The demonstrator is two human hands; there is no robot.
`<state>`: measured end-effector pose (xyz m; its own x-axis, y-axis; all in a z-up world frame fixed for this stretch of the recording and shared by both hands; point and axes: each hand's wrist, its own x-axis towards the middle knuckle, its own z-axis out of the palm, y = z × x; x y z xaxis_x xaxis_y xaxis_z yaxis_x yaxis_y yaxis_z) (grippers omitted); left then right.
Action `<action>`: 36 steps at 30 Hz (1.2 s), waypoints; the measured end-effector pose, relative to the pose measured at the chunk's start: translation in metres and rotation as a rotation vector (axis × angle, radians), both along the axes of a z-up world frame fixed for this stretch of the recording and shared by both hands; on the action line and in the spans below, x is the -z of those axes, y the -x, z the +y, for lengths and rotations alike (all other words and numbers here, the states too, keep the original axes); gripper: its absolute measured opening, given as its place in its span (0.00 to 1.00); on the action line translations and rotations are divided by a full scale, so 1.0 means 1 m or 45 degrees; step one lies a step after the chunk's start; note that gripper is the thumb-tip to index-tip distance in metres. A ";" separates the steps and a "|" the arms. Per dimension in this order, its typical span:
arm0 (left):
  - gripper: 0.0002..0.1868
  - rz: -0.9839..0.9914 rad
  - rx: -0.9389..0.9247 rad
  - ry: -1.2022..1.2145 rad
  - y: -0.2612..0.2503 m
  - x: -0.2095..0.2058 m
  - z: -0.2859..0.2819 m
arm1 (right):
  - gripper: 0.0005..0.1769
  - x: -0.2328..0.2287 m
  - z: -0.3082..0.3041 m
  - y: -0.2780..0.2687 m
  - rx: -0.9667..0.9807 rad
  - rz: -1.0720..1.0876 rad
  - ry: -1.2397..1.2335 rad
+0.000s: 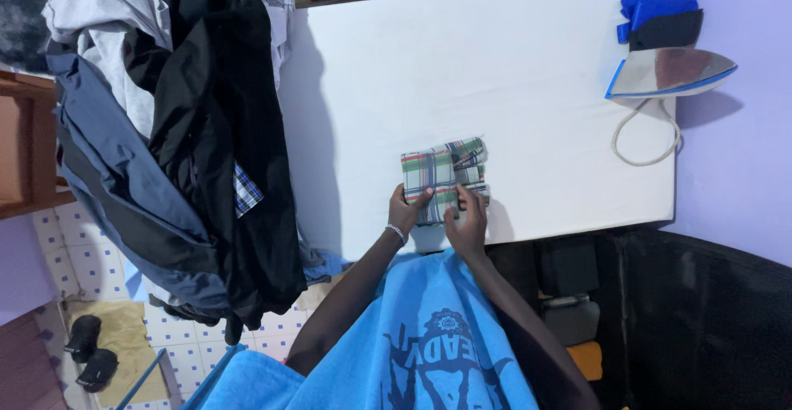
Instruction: The person picks up a pair of plaid shorts from a pile of clothes, spreads them out on a table, and folds them several times by hand. The person then picks up the folded shorts and places them into an open suitcase on the floor.
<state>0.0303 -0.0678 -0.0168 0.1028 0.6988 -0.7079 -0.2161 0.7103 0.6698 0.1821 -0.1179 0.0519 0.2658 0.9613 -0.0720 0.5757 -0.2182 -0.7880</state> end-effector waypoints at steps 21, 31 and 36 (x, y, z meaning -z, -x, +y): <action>0.63 0.954 0.571 -0.942 -0.005 -0.078 -0.020 | 0.29 0.027 -0.010 -0.022 0.198 1.342 0.555; 0.54 0.747 0.451 -0.661 0.017 -0.076 -0.026 | 0.22 -0.028 -0.004 -0.018 -0.304 -0.194 0.073; 0.54 0.799 0.495 -0.761 0.021 -0.075 -0.029 | 0.19 -0.027 0.036 -0.037 -0.510 -0.569 0.084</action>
